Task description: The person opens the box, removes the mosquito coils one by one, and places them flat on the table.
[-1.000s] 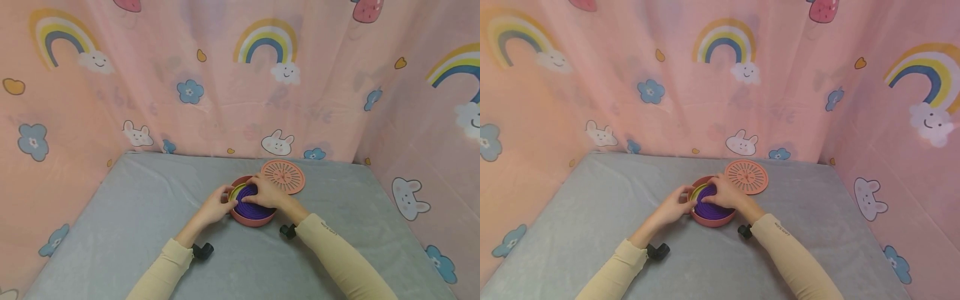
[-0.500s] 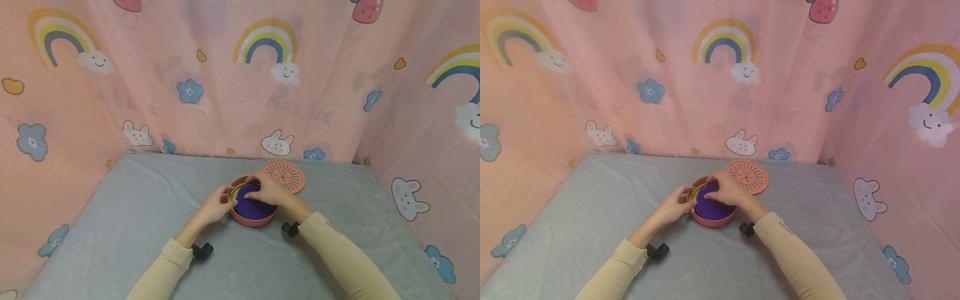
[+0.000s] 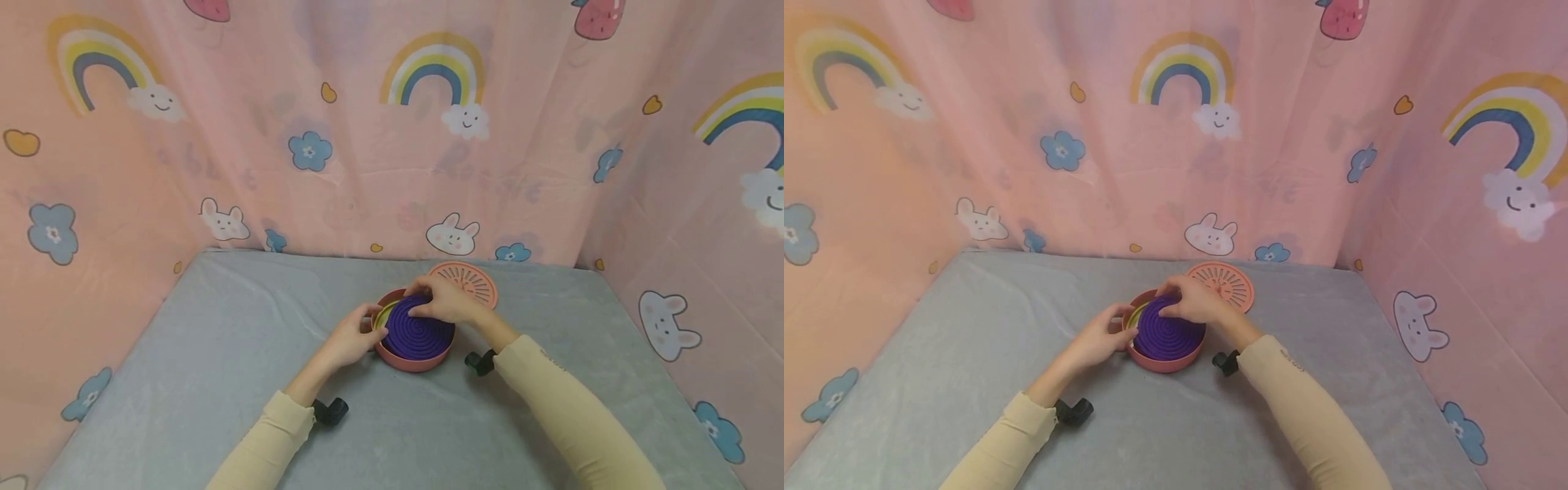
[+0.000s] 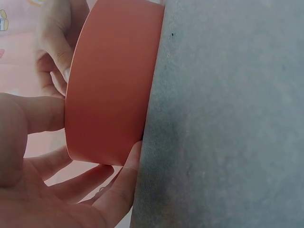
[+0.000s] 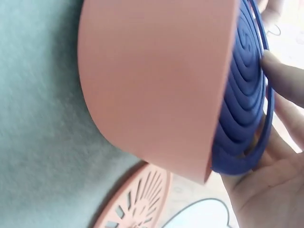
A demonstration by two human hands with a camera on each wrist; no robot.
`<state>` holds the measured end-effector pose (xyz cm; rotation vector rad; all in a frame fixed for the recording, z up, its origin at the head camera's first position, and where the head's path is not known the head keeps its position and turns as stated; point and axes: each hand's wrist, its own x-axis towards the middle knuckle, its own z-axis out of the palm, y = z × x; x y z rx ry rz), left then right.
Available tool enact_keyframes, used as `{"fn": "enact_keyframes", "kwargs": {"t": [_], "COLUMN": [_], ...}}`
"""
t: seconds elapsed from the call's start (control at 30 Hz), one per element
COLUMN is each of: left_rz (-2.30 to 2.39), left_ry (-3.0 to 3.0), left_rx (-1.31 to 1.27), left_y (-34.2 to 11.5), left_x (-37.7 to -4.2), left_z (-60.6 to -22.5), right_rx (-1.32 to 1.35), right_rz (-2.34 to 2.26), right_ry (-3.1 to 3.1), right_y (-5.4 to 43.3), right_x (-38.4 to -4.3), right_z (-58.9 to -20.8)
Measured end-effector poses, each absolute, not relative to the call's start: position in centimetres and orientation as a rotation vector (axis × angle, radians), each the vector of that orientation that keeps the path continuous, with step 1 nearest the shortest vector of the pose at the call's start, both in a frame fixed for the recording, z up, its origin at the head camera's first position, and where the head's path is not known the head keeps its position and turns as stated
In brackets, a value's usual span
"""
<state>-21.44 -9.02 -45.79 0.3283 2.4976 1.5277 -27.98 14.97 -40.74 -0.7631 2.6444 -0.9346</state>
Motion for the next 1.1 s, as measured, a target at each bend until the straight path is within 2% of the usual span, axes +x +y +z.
{"fn": "enact_keyframes", "kwargs": {"t": [0.33,0.63,0.83,1.1], "left_rz": [1.546,1.601,1.6,1.581], "left_ry": [2.478,2.454,2.455,2.466], "left_rx": [0.312,0.328,0.338,0.312], "left_y": [-8.7,-8.7,-8.7,-8.7], "left_x": [-21.4,-21.4,-21.4,-21.2], "left_z": [-45.8,-45.9,-46.0,-45.8], "right_rx": [-0.775,-0.583,-0.567,-0.403], "right_rz": [-1.024,-1.239,-1.413,-1.409], "right_ry": [2.565,2.539,2.456,2.571], "right_y": [16.6,18.5,20.5,24.0], "right_x": [-28.7,-28.5,-28.6,-28.0], "right_z": [-39.7,-39.0,-38.7,-37.9]}}
